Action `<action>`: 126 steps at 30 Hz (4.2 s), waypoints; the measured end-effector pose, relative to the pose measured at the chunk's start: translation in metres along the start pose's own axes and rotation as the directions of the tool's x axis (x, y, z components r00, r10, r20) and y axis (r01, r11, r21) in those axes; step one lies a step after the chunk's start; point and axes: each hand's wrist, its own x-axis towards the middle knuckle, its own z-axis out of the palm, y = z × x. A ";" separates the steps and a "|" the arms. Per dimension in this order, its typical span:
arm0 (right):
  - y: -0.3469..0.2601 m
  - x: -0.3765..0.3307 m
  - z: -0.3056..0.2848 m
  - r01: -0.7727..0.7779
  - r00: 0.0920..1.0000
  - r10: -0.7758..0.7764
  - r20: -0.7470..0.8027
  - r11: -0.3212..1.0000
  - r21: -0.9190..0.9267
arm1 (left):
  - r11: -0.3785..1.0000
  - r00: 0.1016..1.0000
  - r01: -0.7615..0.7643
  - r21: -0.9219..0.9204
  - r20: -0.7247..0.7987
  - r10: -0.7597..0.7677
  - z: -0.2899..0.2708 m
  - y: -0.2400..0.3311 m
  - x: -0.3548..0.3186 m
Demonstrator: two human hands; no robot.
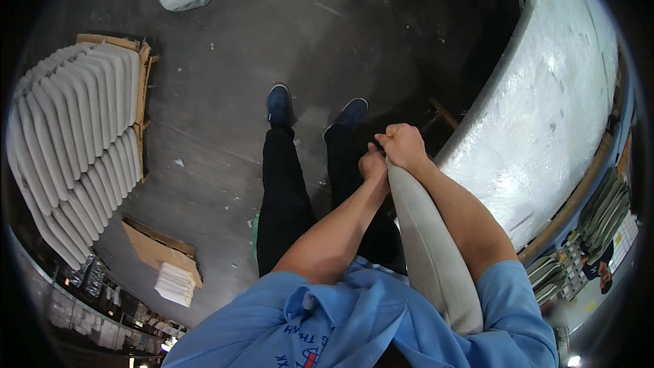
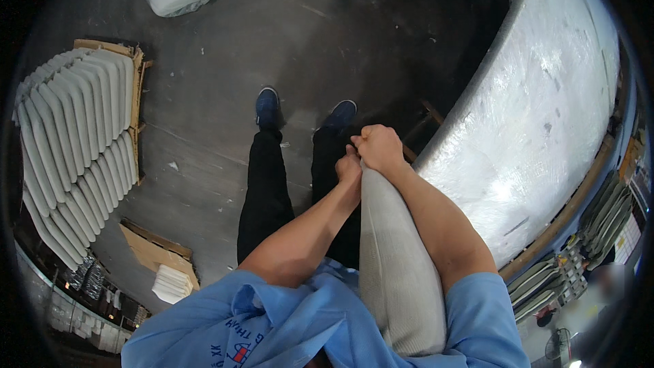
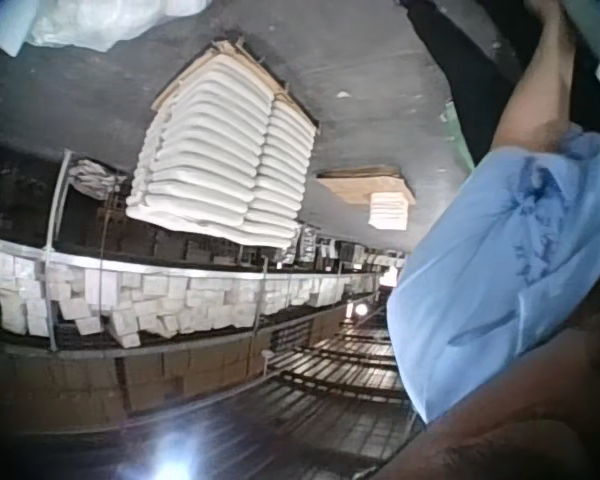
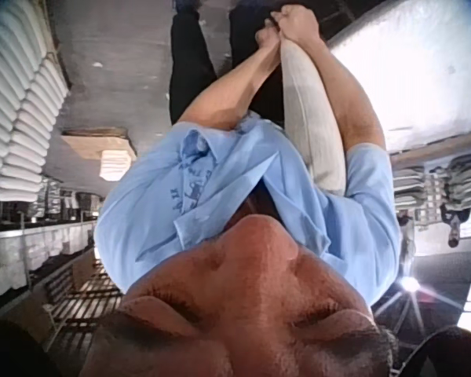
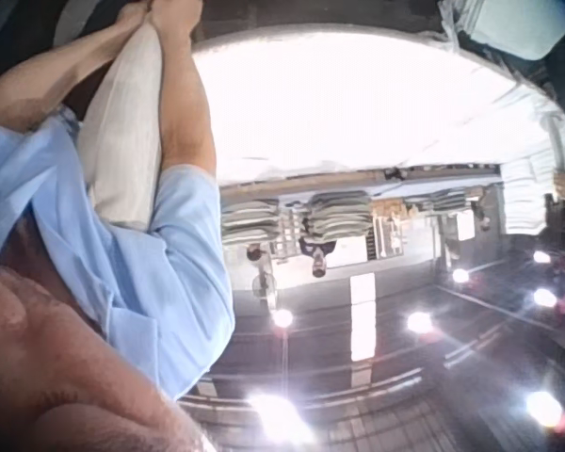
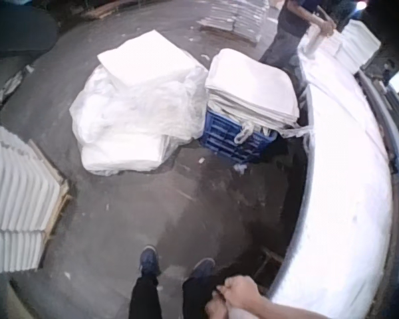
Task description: The person inserts a rectangular foam block into a fabric pillow cover, repeatedly adjusting and smoothing the cover to fit the foam. The person handles the foam and cover by hand and works at a large table in a factory setting.
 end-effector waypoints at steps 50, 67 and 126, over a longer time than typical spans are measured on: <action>0.029 0.000 -0.048 -0.095 0.994 0.099 -0.056 0.993 0.073 | 0.887 0.842 -0.261 0.380 0.539 0.017 0.038 0.027 -0.010; 0.027 -0.014 -0.058 -0.004 0.990 0.024 -0.136 0.989 0.145 | 0.848 0.662 -0.205 0.489 0.708 -0.248 0.006 0.064 -0.117; 0.047 -0.415 0.079 0.734 0.350 0.932 -0.094 -0.210 0.646 | -0.167 -0.141 -0.910 -0.380 0.662 -0.736 0.030 -0.074 -0.498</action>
